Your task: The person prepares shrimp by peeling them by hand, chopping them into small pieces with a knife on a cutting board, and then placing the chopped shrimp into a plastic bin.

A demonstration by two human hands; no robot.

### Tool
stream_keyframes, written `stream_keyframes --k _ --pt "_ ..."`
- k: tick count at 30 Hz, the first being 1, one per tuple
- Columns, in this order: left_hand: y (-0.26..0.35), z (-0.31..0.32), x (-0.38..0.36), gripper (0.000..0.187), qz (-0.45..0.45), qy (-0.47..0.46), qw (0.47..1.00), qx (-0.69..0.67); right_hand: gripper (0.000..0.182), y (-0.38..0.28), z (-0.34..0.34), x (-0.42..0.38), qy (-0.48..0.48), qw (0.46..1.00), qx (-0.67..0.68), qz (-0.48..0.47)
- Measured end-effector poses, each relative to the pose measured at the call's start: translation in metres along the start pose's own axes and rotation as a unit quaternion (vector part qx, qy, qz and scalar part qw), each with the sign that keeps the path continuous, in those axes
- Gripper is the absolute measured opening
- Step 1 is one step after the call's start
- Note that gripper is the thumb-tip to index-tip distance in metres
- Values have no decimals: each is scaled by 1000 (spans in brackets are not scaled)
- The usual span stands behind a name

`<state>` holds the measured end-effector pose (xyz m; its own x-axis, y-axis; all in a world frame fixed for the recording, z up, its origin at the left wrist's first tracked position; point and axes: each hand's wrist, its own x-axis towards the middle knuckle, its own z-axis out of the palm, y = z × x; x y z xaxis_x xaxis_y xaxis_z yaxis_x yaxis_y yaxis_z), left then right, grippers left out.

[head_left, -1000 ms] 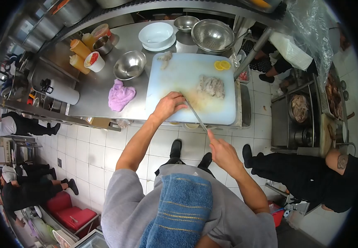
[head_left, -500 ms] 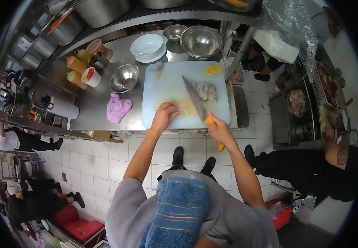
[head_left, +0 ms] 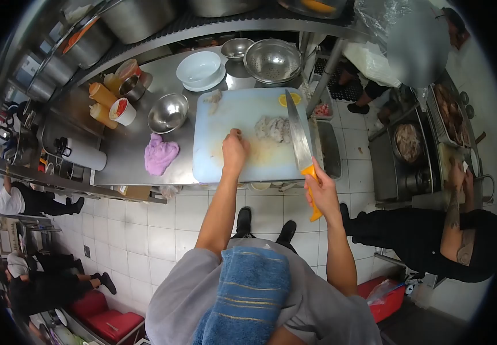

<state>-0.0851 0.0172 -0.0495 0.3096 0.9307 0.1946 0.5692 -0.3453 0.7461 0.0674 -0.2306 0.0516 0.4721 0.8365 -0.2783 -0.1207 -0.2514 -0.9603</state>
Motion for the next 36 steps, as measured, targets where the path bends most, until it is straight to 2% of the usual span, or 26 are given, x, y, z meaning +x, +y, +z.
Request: stream_keyframes --k 4,7,10,13,15,16,17,19,20,21,22,23,25,26,29,32,35,36 --pt "10 25 36 29 19 -34 994 -101 58 -4 -10 -21 7 1000 4 -15" --pt "19 35 50 25 7 -81 996 -42 59 -4 -15 -34 18 1000 -5 -17" --pt "15 24 52 23 48 -75 994 -60 59 -3 -19 -44 29 999 -17 -11" --pt "-29 11 71 22 64 -1 995 -78 58 13 -23 -49 43 996 -71 -29" --pt "-35 -14 86 24 18 52 998 -4 57 15 -17 -50 18 997 -73 17" --pt "-65 -14 100 28 102 126 984 75 57 16 -16 -53 16 996 -74 38" --pt "-98 -13 119 32 123 123 972 160 56 45 -12 -46 7 992 -109 -57" --pt "-77 -30 134 34 82 26 981 174 55 59 -3 -41 0 986 -153 -67" --pt "-94 -26 148 34 119 1 983 138 54 66 1 -38 -2 982 -174 -72" --pt "-111 -22 163 34 147 -6 973 178 54 79 12 -36 4 977 -170 -128" --pt "-119 -23 171 34 186 -22 970 156 54 92 24 -35 11 969 -166 -182" --pt "-106 -23 173 33 189 -22 967 167 55 89 26 -37 -27 978 -167 -123" --pt "-122 -22 180 32 221 -36 961 161 57 44 28 -56 -62 972 -214 -73" --pt "-123 -23 185 33 247 -32 955 159 57 48 29 -57 -66 974 -208 -67" --pt "-58 -42 158 30 142 -52 962 226 59 70 32 -56 -84 973 -203 -72" --pt "-54 -38 143 21 158 -40 960 229 60 80 32 -58 -71 969 -220 -87" --pt "-74 -30 128 15 226 -124 940 225 58 69 28 -59 -79 968 -233 -56" --pt "-59 -30 103 14 251 -89 947 181 58 66 26 -59 -80 967 -238 -46"
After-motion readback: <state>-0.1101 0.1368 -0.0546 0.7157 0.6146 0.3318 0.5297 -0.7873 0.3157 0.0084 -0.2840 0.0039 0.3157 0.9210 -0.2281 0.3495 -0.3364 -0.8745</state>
